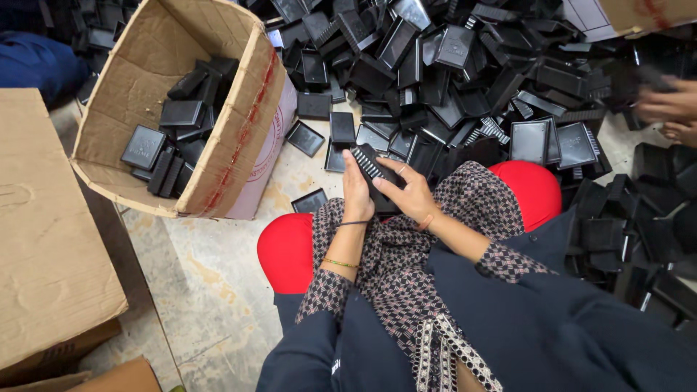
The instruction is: The person sits on a red stool and repeatedly picks up small black plastic components from a large pile on the floor. They inspect each piece by turning it over in their hands and then place it into a cardboard box to their left. The process continues with many identical parts.
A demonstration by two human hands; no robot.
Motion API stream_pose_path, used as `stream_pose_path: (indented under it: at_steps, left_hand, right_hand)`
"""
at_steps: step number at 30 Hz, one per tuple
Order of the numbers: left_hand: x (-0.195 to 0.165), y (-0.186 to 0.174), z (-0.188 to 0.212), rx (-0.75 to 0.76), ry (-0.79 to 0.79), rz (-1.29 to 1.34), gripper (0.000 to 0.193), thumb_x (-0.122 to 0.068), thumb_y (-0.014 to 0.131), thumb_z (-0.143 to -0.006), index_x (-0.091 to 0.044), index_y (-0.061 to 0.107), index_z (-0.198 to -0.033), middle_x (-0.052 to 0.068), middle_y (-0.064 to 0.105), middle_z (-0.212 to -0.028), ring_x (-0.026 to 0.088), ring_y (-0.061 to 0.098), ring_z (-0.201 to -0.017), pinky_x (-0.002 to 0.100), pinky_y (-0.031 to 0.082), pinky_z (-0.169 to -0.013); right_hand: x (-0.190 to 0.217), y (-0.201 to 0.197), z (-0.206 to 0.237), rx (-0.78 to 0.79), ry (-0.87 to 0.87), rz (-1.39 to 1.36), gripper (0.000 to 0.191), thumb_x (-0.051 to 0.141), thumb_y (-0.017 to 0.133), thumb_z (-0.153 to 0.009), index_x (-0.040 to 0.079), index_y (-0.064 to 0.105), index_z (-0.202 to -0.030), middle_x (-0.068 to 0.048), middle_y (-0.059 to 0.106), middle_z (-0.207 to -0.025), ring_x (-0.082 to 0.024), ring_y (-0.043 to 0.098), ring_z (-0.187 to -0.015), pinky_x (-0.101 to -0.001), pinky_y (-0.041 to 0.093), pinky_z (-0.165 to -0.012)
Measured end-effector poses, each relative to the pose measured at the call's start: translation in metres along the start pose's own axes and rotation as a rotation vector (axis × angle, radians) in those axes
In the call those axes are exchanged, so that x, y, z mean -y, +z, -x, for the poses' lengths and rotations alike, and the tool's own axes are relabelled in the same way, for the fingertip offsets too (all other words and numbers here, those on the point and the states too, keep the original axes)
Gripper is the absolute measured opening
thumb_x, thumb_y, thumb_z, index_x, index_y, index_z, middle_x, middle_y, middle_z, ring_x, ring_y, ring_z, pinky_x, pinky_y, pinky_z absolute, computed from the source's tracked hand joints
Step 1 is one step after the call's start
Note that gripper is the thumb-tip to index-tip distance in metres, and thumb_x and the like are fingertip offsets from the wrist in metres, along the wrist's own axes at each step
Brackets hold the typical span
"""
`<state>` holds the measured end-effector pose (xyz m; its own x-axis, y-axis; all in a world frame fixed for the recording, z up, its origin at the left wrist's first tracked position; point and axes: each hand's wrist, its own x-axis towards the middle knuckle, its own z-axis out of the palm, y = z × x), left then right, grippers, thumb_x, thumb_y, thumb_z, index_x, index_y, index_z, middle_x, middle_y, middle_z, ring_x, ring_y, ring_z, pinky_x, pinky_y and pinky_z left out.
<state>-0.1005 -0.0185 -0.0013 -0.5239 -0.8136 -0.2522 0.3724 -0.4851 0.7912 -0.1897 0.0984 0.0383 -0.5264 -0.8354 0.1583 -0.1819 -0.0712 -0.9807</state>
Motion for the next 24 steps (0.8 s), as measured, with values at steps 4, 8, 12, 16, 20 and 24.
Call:
stream_pose_path:
  at_steps: [4,8,12,16,20,24]
  left_hand:
    - [-0.001,0.002,-0.005,-0.159,-0.057,-0.017,0.069,-0.066,0.035,-0.099,-0.008,0.065,-0.120,0.006,0.069,-0.096,0.014,0.062,-0.081,0.028,0.053,-0.074]
    - [-0.002,-0.003,0.000,-0.159,-0.355,0.337,0.065,-0.068,0.035,-0.099,-0.008,0.061,-0.103,0.005,0.065,-0.088,0.018,0.064,-0.078,0.031,0.056,-0.074]
    - [-0.012,-0.016,0.027,-0.102,0.121,-0.447,0.051,-0.054,0.048,-0.106,-0.007,0.058,-0.088,0.004,0.060,-0.077,0.017,0.056,-0.074,0.033,0.051,-0.069]
    - [-0.086,-0.052,0.024,-0.031,0.813,-1.148,0.051,-0.048,0.071,-0.098,-0.005,0.057,-0.074,0.009,0.056,-0.071,0.021,0.053,-0.069,0.041,0.045,-0.063]
    - [-0.209,-0.118,-0.038,-0.584,0.865,-1.026,0.052,-0.038,0.055,-0.116,0.005,0.047,-0.086,0.015,0.050,-0.083,0.029,0.048,-0.081,0.044,0.048,-0.082]
    - [-0.223,-0.146,-0.062,-0.687,1.210,-1.236,0.058,-0.041,0.067,-0.114,0.006,0.047,-0.140,0.023,0.051,-0.141,0.037,0.049,-0.136,0.048,0.037,-0.120]
  right_hand:
    - [0.003,-0.004,0.016,0.140,-0.196,0.301,0.059,0.021,0.080,-0.090,0.001,0.059,-0.141,-0.026,0.062,-0.136,-0.035,0.061,-0.126,-0.0384,0.046,-0.107]
    - [0.001,-0.012,0.030,0.187,-0.367,0.468,0.064,0.024,0.075,-0.091,-0.003,0.050,-0.143,-0.033,0.058,-0.138,-0.041,0.059,-0.125,-0.0412,0.049,-0.103]
    - [-0.005,-0.022,0.030,0.276,0.317,0.386,0.053,0.034,0.066,-0.095,0.004,0.053,-0.137,-0.020,0.076,-0.104,-0.030,0.077,-0.095,-0.0383,0.059,-0.081]
    - [-0.019,-0.039,0.012,0.510,0.059,0.378,0.039,0.028,0.068,-0.096,0.004,0.060,-0.126,-0.016,0.073,-0.104,-0.033,0.073,-0.096,-0.0423,0.057,-0.084]
    - [-0.047,-0.064,-0.023,0.480,-0.390,1.176,0.030,0.009,0.067,-0.079,0.011,0.073,-0.108,-0.005,0.070,-0.114,-0.029,0.064,-0.109,-0.0485,0.049,-0.080]
    - [-0.072,-0.079,-0.046,0.514,-0.389,1.432,0.013,0.021,0.072,-0.078,0.018,0.076,-0.089,0.000,0.070,-0.101,-0.024,0.064,-0.106,-0.0565,0.044,-0.090]
